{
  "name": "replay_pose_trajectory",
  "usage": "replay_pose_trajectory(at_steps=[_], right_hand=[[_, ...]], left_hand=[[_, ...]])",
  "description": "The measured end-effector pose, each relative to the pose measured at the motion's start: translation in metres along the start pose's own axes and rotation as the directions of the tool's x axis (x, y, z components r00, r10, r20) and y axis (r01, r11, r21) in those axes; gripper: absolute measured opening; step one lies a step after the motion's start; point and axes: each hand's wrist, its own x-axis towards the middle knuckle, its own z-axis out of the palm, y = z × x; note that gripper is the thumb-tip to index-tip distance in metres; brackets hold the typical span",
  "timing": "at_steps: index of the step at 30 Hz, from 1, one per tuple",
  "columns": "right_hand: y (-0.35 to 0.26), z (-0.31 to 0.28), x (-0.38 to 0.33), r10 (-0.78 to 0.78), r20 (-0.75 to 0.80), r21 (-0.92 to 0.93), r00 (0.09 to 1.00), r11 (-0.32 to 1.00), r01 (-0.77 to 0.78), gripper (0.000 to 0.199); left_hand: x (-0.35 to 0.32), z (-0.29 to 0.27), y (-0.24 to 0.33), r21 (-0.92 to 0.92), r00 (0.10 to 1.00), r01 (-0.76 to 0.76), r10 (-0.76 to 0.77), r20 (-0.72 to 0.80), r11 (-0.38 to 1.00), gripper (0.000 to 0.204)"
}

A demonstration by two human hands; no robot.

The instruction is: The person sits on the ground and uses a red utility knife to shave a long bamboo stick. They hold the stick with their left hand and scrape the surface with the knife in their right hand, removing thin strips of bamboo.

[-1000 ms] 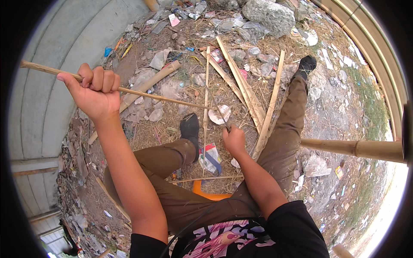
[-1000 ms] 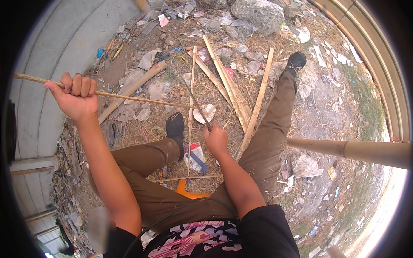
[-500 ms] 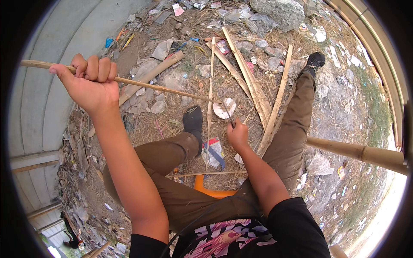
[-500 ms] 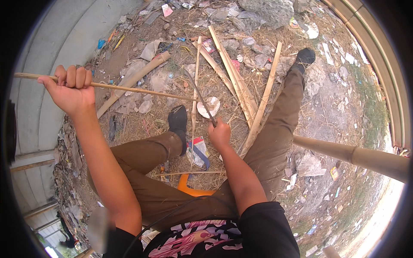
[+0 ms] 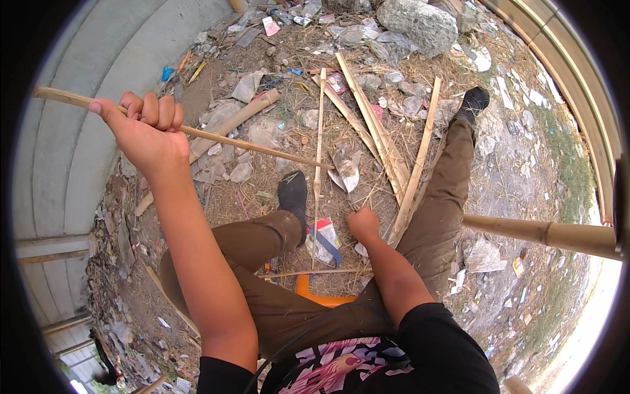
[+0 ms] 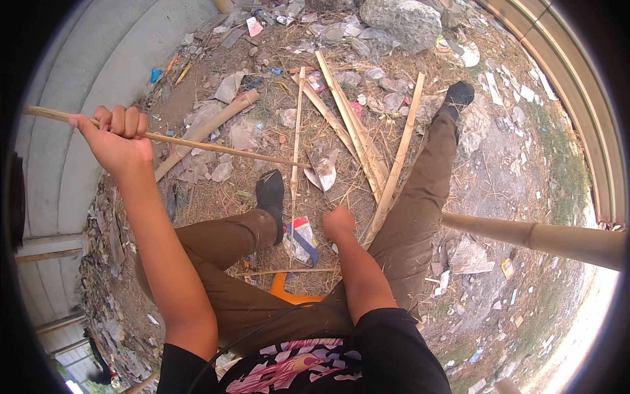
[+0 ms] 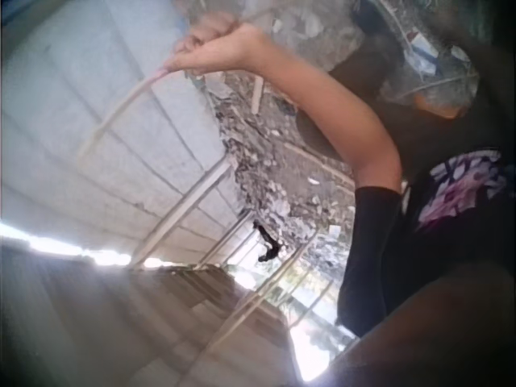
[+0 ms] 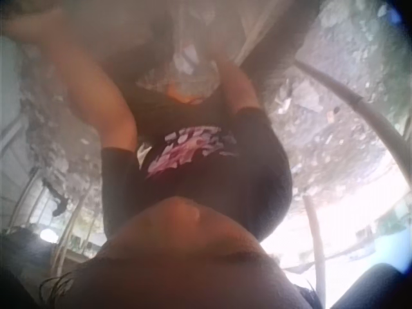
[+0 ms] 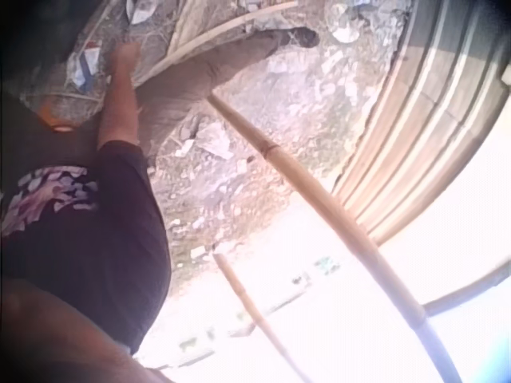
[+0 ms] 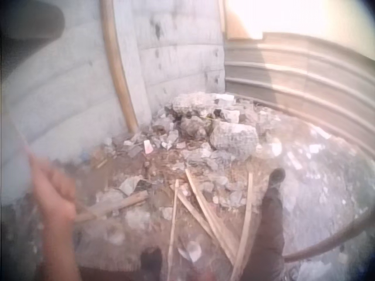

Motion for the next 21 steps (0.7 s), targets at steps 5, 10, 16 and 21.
replay_pose_trajectory(at_steps=[5, 10, 16, 21], right_hand=[[0.001, -0.01, -0.007, 0.0, 0.018, -0.097, 1.0, 0.995, 0.002, 0.037], [0.011, 0.006, -0.002, 0.011, 0.053, -0.069, 0.999, 0.998, -0.007, 0.038], [0.019, -0.004, 0.002, -0.054, 0.016, -0.006, 0.998, 0.998, 0.055, 0.038], [0.013, 0.006, 0.001, -0.188, -0.149, 0.005, 0.971, 0.982, 0.191, 0.039]], left_hand=[[-0.029, 0.021, 0.023, 0.049, 0.999, -0.007, 0.009, -0.036, 0.999, 0.061], [-0.004, -0.047, 0.153, -0.187, 0.894, -0.31, 0.352, 0.278, 0.932, 0.03], [-0.014, -0.08, 0.171, -0.263, 0.879, -0.239, 0.323, 0.35, 0.935, 0.025], [-0.019, -0.07, 0.15, -0.245, 0.886, -0.195, 0.277, 0.373, 0.95, 0.03]])
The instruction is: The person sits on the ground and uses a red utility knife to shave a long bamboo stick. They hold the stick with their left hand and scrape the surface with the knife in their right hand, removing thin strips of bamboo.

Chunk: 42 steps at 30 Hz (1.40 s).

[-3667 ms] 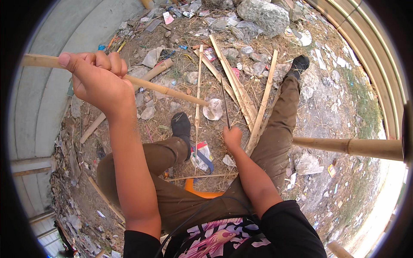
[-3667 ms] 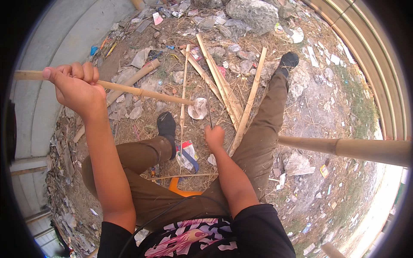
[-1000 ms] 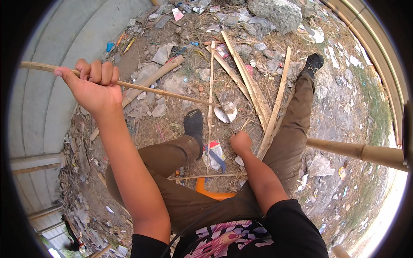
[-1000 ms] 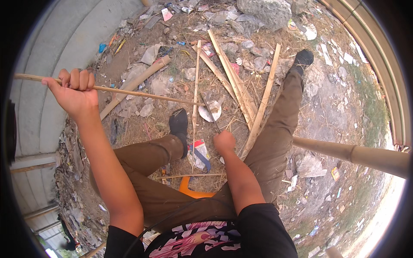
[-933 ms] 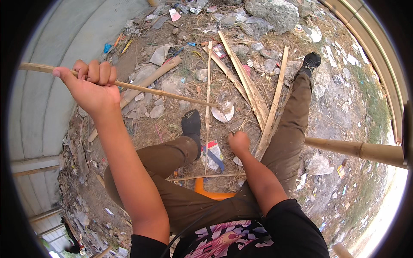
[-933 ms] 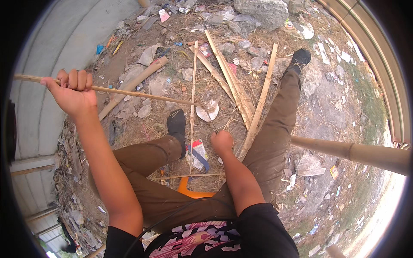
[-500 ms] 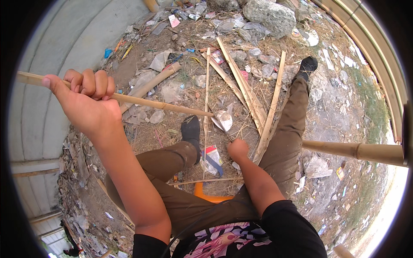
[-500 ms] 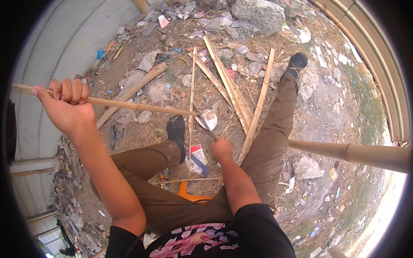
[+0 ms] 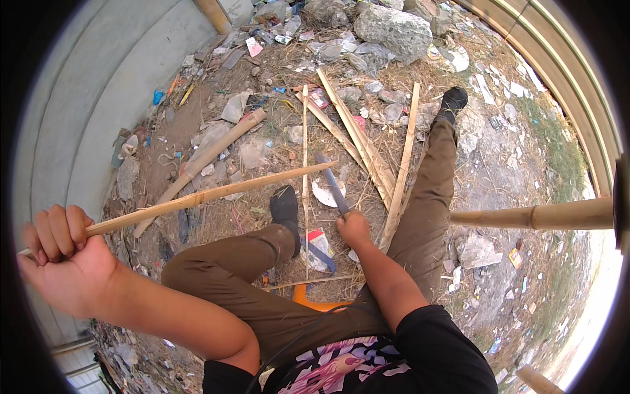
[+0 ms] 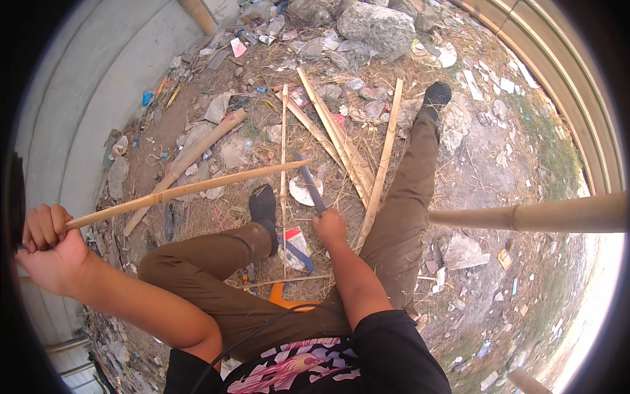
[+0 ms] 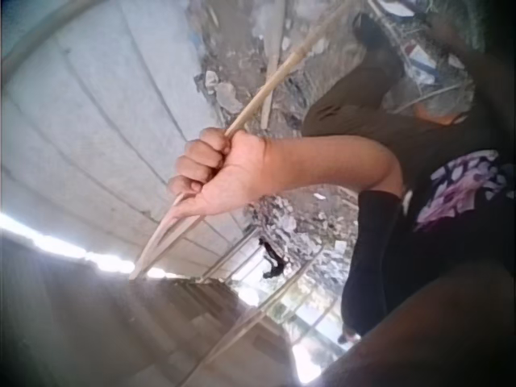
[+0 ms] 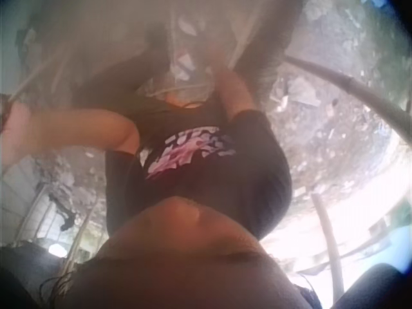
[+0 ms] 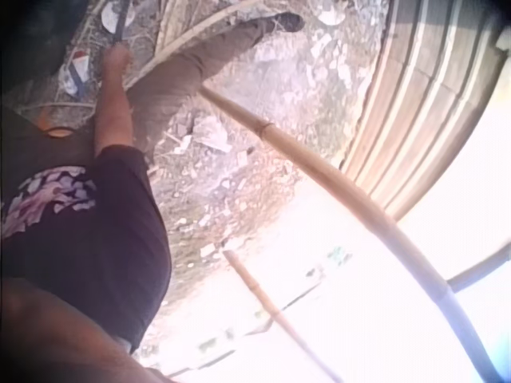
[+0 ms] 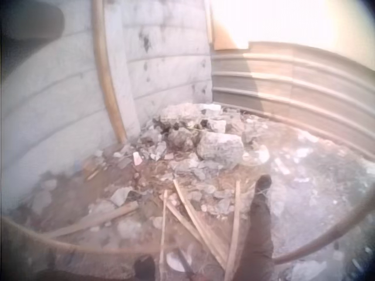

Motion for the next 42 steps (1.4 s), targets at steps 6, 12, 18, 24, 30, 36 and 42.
replay_pose_trajectory(at_steps=[6, 12, 18, 24, 30, 36, 42], right_hand=[[-0.045, -0.055, 0.021, 0.046, 0.272, 0.674, 0.961, 0.704, -0.225, 0.054], [-0.159, -0.2, -0.046, -0.302, 0.34, 0.764, 0.891, -0.464, -0.449, 0.046], [-0.128, -0.182, -0.037, -0.047, 0.429, 0.781, 0.902, -0.482, -0.397, 0.024], [-0.145, -0.183, -0.083, -0.15, 0.348, 0.904, 0.925, -0.206, -0.374, 0.032], [-0.127, -0.222, -0.13, -0.599, 0.473, 0.858, 0.646, 0.146, -0.493, 0.051], [0.022, -0.288, -0.124, 0.018, -0.346, 0.762, 0.938, 0.589, 0.27, 0.028], [0.268, -0.136, -0.116, 0.038, -0.22, -0.01, 0.975, 0.999, -0.041, 0.021]], left_hand=[[-0.006, -0.008, 0.015, -0.138, 0.996, 0.006, 0.007, 0.093, 0.99, 0.04], [-0.022, 0.013, 0.042, -0.368, 0.953, 0.148, -0.033, 0.301, 0.918, 0.048], [-0.156, 0.044, 0.116, 0.916, 0.693, 0.324, -0.719, -0.059, 0.237, 0.057], [-0.223, 0.07, 0.127, 0.651, 0.273, 0.397, -0.76, 0.59, 0.648, 0.051], [-0.261, 0.071, -0.011, 0.947, 0.679, -0.32, -0.703, 0.212, -0.023, 0.022], [-0.257, 0.055, -0.02, 0.968, 0.663, -0.252, -0.732, 0.155, -0.023, 0.009], [-0.237, 0.045, -0.041, 0.996, 0.689, 0.044, -0.724, 0.027, 0.079, 0.009]])
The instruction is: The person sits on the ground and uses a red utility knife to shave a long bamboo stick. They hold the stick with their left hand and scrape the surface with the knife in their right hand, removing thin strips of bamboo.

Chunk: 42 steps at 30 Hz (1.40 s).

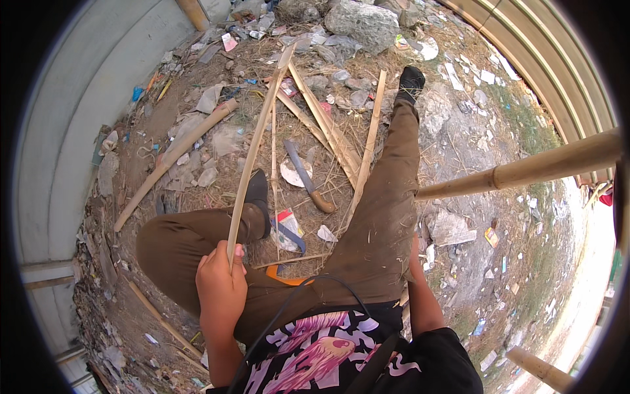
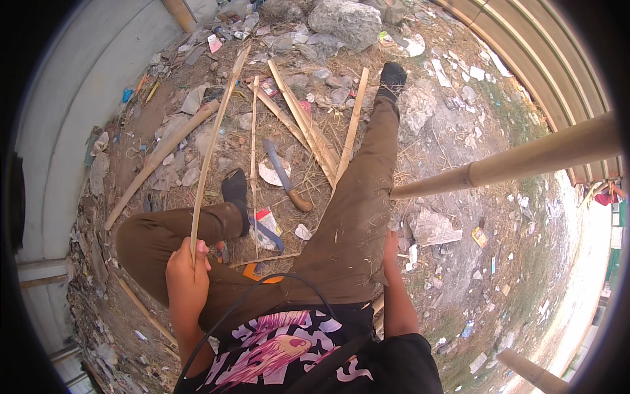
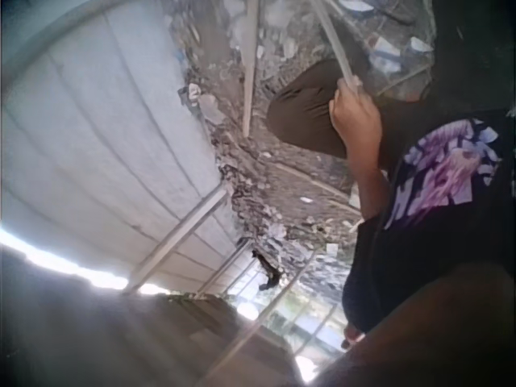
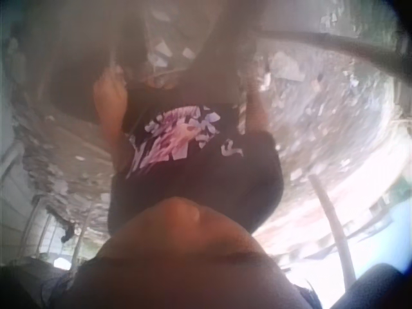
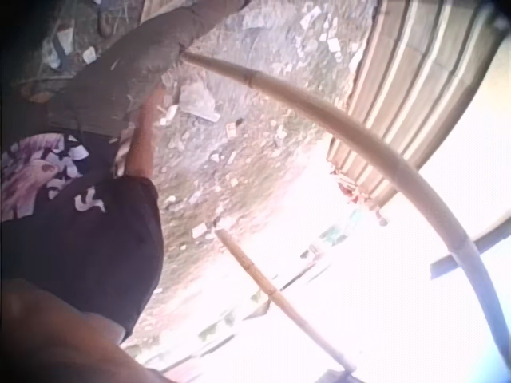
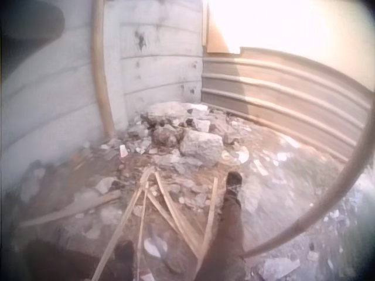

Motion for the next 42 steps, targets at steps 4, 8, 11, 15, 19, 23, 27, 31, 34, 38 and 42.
replay_pose_trajectory(at_steps=[4, 8, 11, 15, 19, 23, 27, 31, 34, 38, 42], right_hand=[[-0.011, 0.051, -0.088, 0.101, 0.365, -0.049, 0.926, 0.995, -0.09, 0.022], [-0.037, 0.069, -0.124, 0.135, 0.408, 0.059, 0.903, 0.983, -0.174, 0.025], [-0.042, 0.062, -0.125, 0.093, 0.375, 0.138, 0.923, 0.978, -0.154, 0.028], [-0.029, 0.028, -0.115, -0.017, 0.252, 0.205, 0.967, 0.978, -0.036, 0.032], [-0.002, -0.008, -0.094, -0.117, 0.126, 0.017, 0.985, 0.993, 0.116, 0.039], [-0.026, -0.059, -0.074, -0.208, -0.328, -0.374, 0.922, 0.924, 0.076, 0.043], [0.001, -0.063, -0.075, 0.169, -0.398, -0.128, 0.902, 0.963, -0.237, 0.035], [0.06, -0.005, -0.099, 0.485, -0.152, -0.142, 0.861, 0.852, -0.504, 0.038], [0.059, 0.034, -0.096, 0.607, -0.148, 0.015, 0.781, 0.791, -0.612, 0.04], [0.087, 0.054, -0.1, 0.746, -0.144, 0.102, 0.65, 0.664, -0.741, 0.039], [0.015, -0.018, -0.092, 0.792, 0.031, 0.682, 0.61, 0.43, -0.592, 0.024]], left_hand=[[0.005, 0.0, 0.007, 0.007, 0.997, 0.067, -0.067, 0.03, 0.998, 0.009], [0.011, 0.008, 0.003, 0.042, 1.0, 0.028, -0.028, 0.002, 0.999, 0.007], [0.008, 0.008, 0.001, 0.048, 0.999, 0.041, -0.042, 0.014, 0.998, 0.006], [0.007, 0.004, 0.005, 0.013, 0.99, 0.126, -0.126, 0.059, 0.992, 0.013], [0.008, -0.001, 0.009, -0.021, 0.993, 0.112, -0.111, 0.04, 0.993, 0.02], [0.004, 0.003, 0.003, -0.115, 0.984, 0.176, -0.175, 0.019, 0.978, 0.023], [0.003, -0.002, 0.003, -0.236, 0.982, 0.19, -0.188, 0.029, 0.953, 0.027], [-0.001, -0.003, 0.0, -0.357, 0.982, 0.177, -0.186, 0.009, 0.917, 0.028], [-0.002, -0.003, 0.003, -0.352, 0.983, 0.176, -0.181, 0.017, 0.919, 0.028], [-0.002, 0.001, 0.01, -0.387, 0.994, 0.096, -0.069, 0.083, 0.917, 0.03], [-0.015, 0.009, 0.003, -0.526, 0.936, 0.251, -0.065, 0.346, 0.813, 0.035]])
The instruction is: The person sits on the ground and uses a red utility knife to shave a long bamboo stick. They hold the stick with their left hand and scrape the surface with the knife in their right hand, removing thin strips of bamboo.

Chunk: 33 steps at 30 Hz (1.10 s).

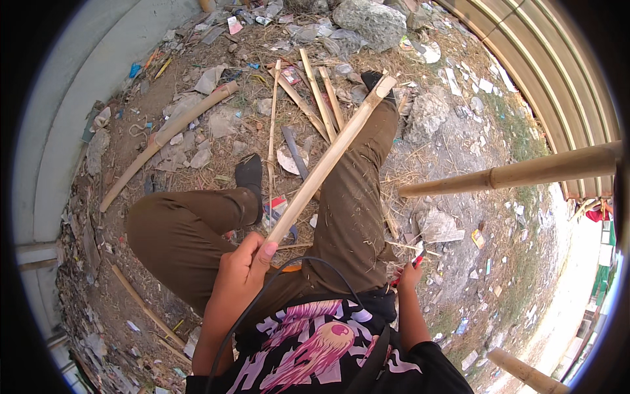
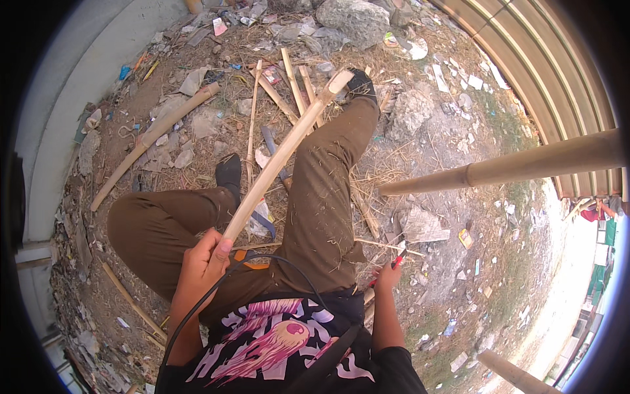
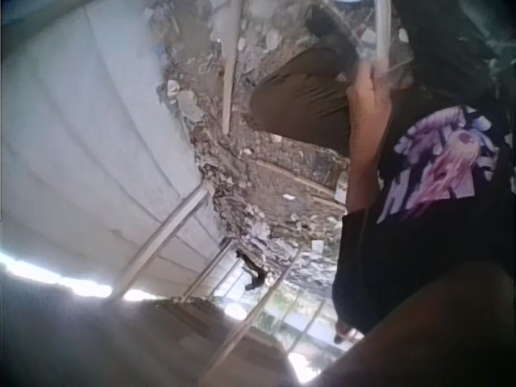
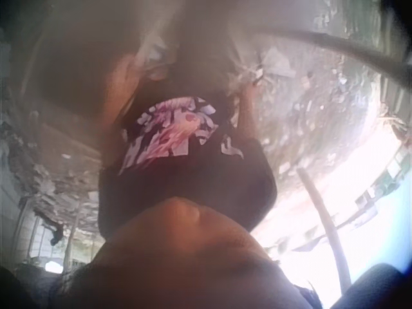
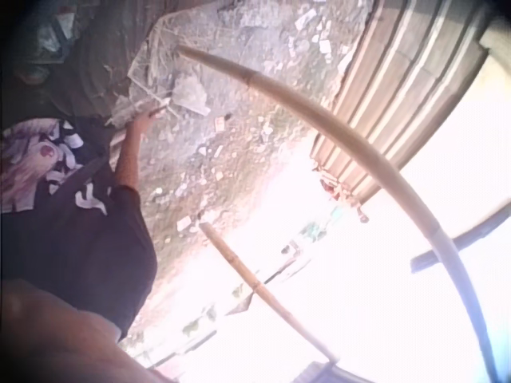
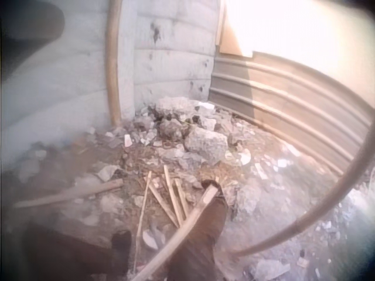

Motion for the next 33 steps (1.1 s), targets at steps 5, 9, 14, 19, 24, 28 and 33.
replay_pose_trajectory(at_steps=[5, 9, 14, 19, 24, 28, 33], right_hand=[[-0.118, -0.025, -0.076, -0.363, 0.247, 0.262, 0.898, 0.918, 0.298, 0.025], [-0.21, 0.014, -0.193, -0.835, 0.396, 0.14, 0.382, 0.466, 0.874, 0.035], [-0.242, 0.052, -0.27, -0.621, 0.78, 0.2, -0.071, 0.141, 0.97, 0.03], [-0.228, 0.055, -0.279, -0.6, 0.768, 0.291, -0.226, 0.012, 0.957, 0.03], [-0.238, 0.055, -0.274, -0.693, 0.715, 0.175, -0.098, 0.042, 0.984, 0.032], [-0.275, 0.06, -0.238, -0.759, 0.645, 0.03, 0.089, 0.141, 0.99, 0.031], [-0.227, 0.047, -0.265, -0.648, 0.756, 0.096, 0.091, 0.249, 0.964, 0.028]], left_hand=[[-0.011, 0.016, -0.006, -0.502, 0.943, 0.263, -0.109, 0.316, 0.824, 0.033], [-0.013, 0.027, -0.014, -0.667, 0.885, 0.41, -0.095, 0.455, 0.622, 0.028], [-0.012, 0.038, -0.013, -0.669, 0.878, 0.402, -0.054, 0.476, 0.626, 0.025], [-0.02, 0.038, -0.02, -0.704, 0.875, 0.417, -0.045, 0.481, 0.574, 0.026], [-0.027, 0.037, -0.025, -0.697, 0.841, 0.467, -0.03, 0.54, 0.544, 0.027], [-0.043, 0.036, -0.022, -0.687, 0.774, 0.51, 0.072, 0.629, 0.518, 0.029], [-0.034, 0.039, -0.019, -0.68, 0.781, 0.506, 0.052, 0.622, 0.531, 0.03]])
